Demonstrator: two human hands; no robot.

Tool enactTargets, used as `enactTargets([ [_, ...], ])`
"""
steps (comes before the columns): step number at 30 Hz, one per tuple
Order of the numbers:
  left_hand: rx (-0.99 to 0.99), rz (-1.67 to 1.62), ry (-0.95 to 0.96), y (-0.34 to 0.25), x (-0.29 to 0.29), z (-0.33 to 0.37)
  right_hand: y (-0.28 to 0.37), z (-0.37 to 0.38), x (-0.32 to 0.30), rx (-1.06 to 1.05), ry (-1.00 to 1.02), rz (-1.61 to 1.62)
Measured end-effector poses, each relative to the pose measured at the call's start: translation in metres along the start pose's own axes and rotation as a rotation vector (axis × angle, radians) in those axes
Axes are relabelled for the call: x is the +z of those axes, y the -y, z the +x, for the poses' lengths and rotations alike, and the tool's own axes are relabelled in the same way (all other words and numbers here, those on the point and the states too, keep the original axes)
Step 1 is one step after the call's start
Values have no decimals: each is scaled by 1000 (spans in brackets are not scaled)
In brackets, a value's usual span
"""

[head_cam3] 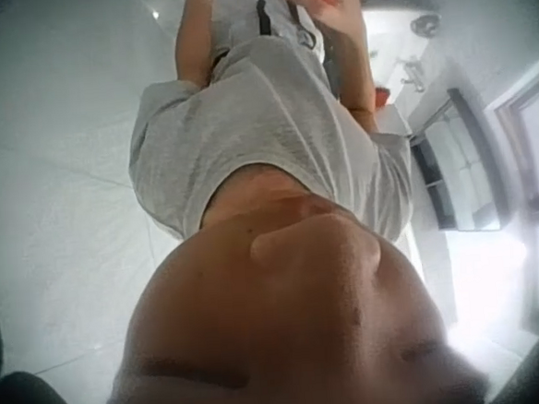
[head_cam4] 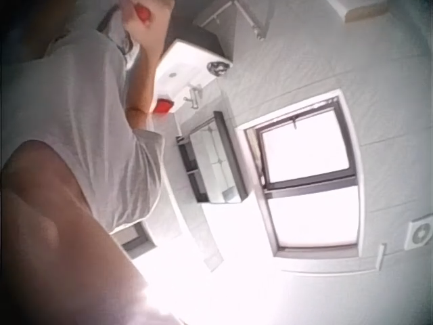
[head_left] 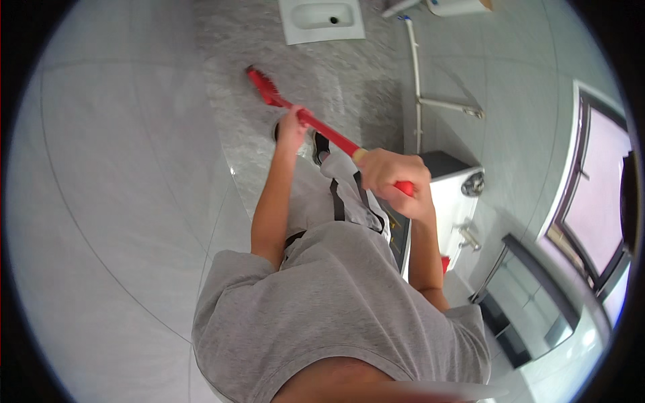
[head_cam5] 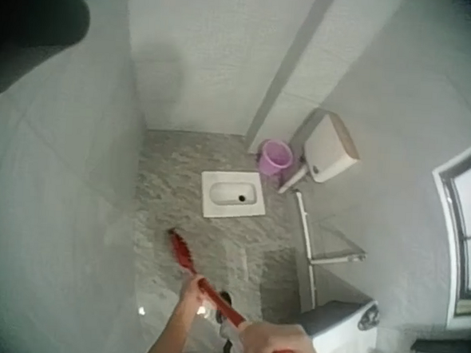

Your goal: Scrubbing the bathroom floor with a long-handled broom or brush.

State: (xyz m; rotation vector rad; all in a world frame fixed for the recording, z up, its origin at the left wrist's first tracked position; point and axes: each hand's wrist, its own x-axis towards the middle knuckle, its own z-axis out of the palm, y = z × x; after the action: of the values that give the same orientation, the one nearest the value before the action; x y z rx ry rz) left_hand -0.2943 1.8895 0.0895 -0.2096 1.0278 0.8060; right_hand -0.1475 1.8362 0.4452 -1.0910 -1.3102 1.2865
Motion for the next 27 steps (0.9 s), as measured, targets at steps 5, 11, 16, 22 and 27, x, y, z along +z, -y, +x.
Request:
enactTargets([
  [5, 11, -6, -2, -11, -28, 11, -10, -29, -42, 93, 163, 163],
  [11, -199, -247, 195, -75, -20, -49, -143, -126, -341, 604, -563, -329],
  [16, -123, -213, 76, -39, -21, -76, -279, -208, -597, 997, -1104, -502],
  [22, -75, -241, -12, -4, -8, -74, -309, -179, -600, 975, -994, -412],
  [27, -9, -292, -5, 56, 11, -58, -336, -214, -645, 984, -823, -777],
])
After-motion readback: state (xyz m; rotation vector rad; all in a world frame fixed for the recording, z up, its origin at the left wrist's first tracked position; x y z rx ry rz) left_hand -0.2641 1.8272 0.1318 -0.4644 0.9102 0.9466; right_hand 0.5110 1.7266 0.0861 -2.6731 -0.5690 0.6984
